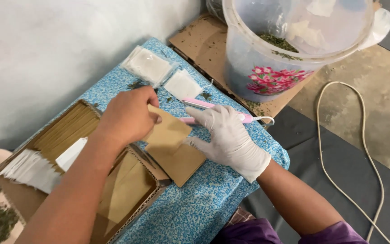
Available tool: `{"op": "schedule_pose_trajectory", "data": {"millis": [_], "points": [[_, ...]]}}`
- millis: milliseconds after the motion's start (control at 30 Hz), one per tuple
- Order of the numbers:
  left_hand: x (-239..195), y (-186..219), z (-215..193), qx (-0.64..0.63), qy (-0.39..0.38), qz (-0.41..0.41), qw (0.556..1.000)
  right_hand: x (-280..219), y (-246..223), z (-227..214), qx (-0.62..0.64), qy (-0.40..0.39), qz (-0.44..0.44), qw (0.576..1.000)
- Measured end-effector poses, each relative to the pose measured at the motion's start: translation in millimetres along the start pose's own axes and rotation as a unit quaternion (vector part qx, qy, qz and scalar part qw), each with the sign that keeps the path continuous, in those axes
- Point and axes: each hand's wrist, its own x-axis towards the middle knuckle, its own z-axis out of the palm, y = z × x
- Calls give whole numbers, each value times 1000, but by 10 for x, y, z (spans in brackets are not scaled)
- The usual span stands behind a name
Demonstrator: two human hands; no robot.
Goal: Sealing individual tea bags using a handheld heat sealer and organizing them into a cardboard box.
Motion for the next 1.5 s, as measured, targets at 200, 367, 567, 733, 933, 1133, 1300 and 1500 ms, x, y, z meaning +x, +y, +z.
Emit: {"op": "schedule_pose_trajectory", "data": {"millis": [200, 367, 567, 733, 933, 1133, 1300, 1500], "points": [[-254, -186, -123, -159, 85, 18, 983, 216, -219, 16, 53, -39, 79, 995], [-344, -370, -5, -201, 99, 24, 974, 277, -347, 31, 8, -52, 117, 992], [-410, -546, 101, -304, 122, 49, 943, 271, -568, -24, 113, 2, 187, 976], [-375, -683, 154, -417, 157, 85, 891, 426, -625, -60, 237, -27, 298, 924], [-682, -927, 101, -478, 182, 61, 857, 610, -985, -221, 447, -19, 219, 867], [-1381, -1069, -39, -207, 355, 113, 905, 816, -1436, -171, 419, -24, 214, 882], [-1798, -1093, -46, 148, 346, 46, 925, 971, -1705, -40, 351, -58, 129, 926], [-2004, -1271, 128, 75, 336, 10, 939, 1108, -1870, 234, 443, -208, 33, 872]]}}
